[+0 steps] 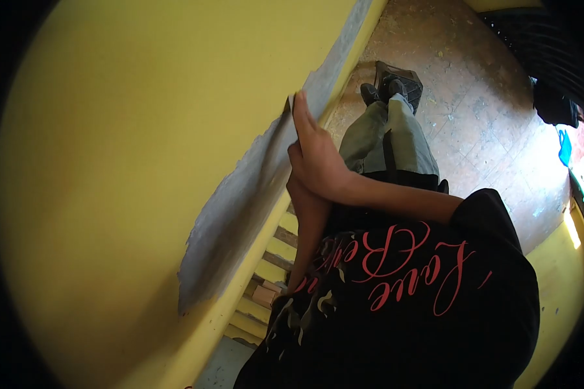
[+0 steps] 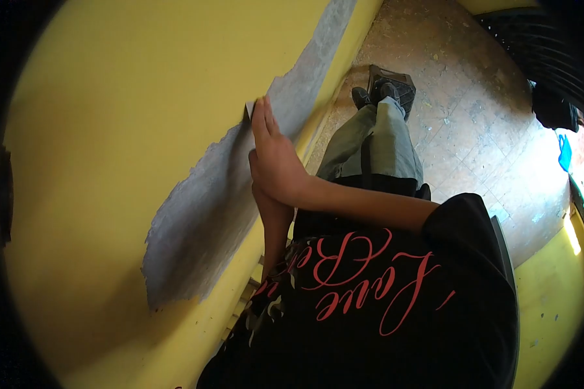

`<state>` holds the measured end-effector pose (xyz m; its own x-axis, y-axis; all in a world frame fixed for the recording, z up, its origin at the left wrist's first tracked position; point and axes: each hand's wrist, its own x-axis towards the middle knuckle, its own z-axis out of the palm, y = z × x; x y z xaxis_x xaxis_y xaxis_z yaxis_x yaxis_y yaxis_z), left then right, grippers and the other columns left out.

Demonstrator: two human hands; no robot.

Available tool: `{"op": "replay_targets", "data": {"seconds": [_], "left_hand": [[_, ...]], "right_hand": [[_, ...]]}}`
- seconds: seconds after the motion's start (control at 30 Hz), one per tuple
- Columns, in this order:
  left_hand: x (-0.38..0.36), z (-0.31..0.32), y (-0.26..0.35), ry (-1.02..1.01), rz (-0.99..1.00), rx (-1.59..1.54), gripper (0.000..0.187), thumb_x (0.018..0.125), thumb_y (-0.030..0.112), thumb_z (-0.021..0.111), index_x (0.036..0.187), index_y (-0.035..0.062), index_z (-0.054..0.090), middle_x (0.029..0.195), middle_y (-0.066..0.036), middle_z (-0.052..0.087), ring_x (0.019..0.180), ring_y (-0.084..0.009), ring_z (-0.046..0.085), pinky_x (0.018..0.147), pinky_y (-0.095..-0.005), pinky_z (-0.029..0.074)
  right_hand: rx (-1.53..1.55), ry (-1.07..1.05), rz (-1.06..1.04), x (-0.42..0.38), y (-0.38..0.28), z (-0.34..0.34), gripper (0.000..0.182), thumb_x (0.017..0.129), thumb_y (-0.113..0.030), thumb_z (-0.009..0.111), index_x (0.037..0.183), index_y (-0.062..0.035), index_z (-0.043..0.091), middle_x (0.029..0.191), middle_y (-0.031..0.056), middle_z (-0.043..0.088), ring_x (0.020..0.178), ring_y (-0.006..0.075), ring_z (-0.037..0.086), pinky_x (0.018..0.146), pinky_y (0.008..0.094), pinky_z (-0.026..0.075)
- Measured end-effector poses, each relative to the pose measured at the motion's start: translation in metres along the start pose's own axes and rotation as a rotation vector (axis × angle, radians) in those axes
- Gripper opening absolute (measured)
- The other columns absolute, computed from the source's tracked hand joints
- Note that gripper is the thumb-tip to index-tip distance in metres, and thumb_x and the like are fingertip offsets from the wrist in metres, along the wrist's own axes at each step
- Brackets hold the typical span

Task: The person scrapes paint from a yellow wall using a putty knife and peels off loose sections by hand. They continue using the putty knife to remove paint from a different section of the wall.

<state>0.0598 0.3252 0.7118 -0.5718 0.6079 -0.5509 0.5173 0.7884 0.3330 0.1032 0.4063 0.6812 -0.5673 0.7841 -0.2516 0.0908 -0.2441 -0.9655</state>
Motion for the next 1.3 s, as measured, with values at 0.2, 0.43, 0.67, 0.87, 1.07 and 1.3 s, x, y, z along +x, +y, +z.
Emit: {"op": "replay_targets", "data": {"seconds": [0.2,0.43,0.67,0.87,1.07,1.3], "left_hand": [[-0.003,0.002,0.0,0.041,0.064,-0.057,0.035,0.086,0.02,0.063,0.113,-0.0008,0.057,0.107,-0.02,0.063,0.101,-0.0328,0.062,0.082,-0.0415,0.047],[-0.008,0.015,-0.008,0.246,0.206,-0.129,0.04,0.084,0.022,0.065,0.113,-0.0017,0.052,0.097,-0.026,0.063,0.094,-0.0434,0.061,0.074,-0.0462,0.047],[0.007,0.024,0.001,0.188,0.204,-0.117,0.04,0.085,0.022,0.064,0.115,-0.0014,0.05,0.1,-0.025,0.063,0.094,-0.042,0.062,0.074,-0.0459,0.047],[-0.002,0.028,-0.009,0.175,0.124,-0.104,0.041,0.084,0.022,0.065,0.114,-0.0021,0.05,0.099,-0.025,0.062,0.094,-0.0411,0.062,0.074,-0.0452,0.047],[-0.004,0.021,-0.013,0.207,0.137,-0.072,0.038,0.085,0.016,0.065,0.115,-0.0034,0.05,0.106,-0.018,0.063,0.093,-0.0298,0.062,0.079,-0.0392,0.046],[-0.012,0.011,-0.007,0.183,0.121,-0.19,0.038,0.087,0.018,0.063,0.116,-0.0042,0.053,0.102,-0.023,0.064,0.097,-0.0325,0.064,0.079,-0.0388,0.048]], "right_hand": [[-0.049,0.023,-0.067,-0.008,0.008,0.01,0.08,0.075,0.007,0.045,0.143,0.0126,0.004,0.144,0.0427,0.014,0.125,0.0548,0.032,0.104,0.0489,0.035],[-0.08,-0.083,-0.125,-0.013,0.003,0.001,0.079,0.075,0.008,0.047,0.141,0.0153,0.004,0.141,0.0454,0.013,0.133,0.0557,0.02,0.11,0.0486,0.03],[-0.06,0.071,-0.13,-0.001,0.01,-0.007,0.079,0.074,0.008,0.047,0.141,0.0145,0.006,0.141,0.0451,0.014,0.132,0.056,0.022,0.109,0.0489,0.032],[-0.031,-0.013,-0.113,-0.006,0.013,-0.002,0.08,0.073,0.009,0.047,0.142,0.0132,0.006,0.142,0.0447,0.014,0.131,0.0555,0.023,0.108,0.0496,0.033],[-0.058,0.029,-0.161,-0.009,0.015,0.005,0.08,0.074,0.009,0.042,0.146,0.0073,0.007,0.146,0.0387,0.015,0.127,0.0509,0.033,0.105,0.0468,0.037],[0.001,-0.035,-0.138,-0.021,0.002,-0.009,0.072,0.083,0.002,0.047,0.143,0.0114,0.01,0.145,0.0399,0.017,0.131,0.0529,0.029,0.107,0.0501,0.034]]}}
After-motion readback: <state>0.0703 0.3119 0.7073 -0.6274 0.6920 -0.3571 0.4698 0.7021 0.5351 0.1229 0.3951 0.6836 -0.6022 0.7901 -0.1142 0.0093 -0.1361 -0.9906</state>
